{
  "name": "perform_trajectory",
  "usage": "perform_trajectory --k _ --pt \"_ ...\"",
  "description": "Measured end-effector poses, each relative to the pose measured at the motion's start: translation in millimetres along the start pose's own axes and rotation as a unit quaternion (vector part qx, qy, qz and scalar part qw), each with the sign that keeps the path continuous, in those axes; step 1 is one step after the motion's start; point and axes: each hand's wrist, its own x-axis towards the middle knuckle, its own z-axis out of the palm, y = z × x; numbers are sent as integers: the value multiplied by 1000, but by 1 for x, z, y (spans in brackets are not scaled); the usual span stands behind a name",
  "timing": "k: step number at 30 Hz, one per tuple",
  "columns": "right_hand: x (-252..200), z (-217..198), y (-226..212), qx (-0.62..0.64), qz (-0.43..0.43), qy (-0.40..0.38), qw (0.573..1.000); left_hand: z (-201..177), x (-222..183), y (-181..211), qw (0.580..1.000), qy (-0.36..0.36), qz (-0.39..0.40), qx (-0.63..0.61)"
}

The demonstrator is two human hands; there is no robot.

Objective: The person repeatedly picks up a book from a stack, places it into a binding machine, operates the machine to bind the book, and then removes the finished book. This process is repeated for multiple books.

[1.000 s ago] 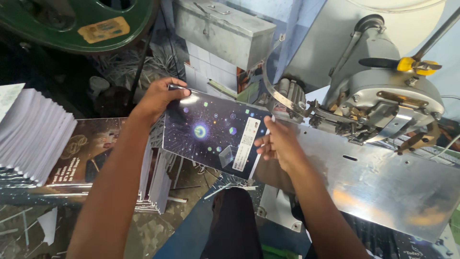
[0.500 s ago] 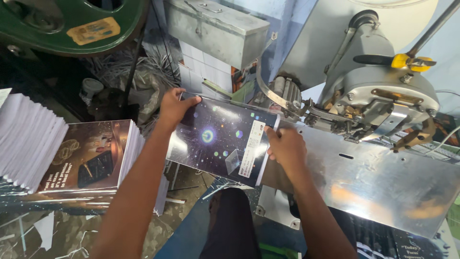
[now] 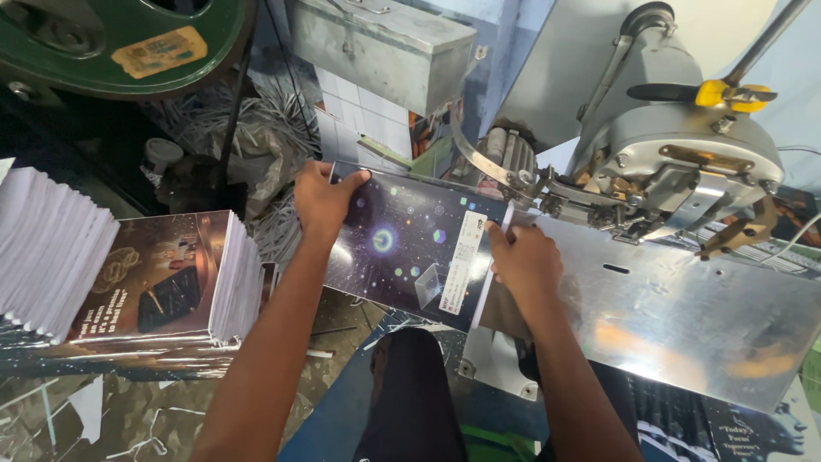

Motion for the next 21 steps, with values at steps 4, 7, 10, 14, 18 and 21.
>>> perform_trajectory --k 4,7,10,14,18,21 --pt "0 -5 8 -2 1 4 1000 5 3 3 999 -13 3 45" --pt "3 -8 14 -38 -24 13 999 8 1 4 998 -18 18 50" --pt "6 -10 17 -70 -43 17 996 12 -2 5 997 -17 27 66" --pt "5 -16 22 -29 -17 -18 999 16 -5 8 997 -30 -1 66" --pt "3 -19 22 -22 -23 -15 999 18 -8 9 996 -18 17 83" --pt "4 -22 26 -22 -13 -18 1000 20 -9 12 997 -19 23 67"
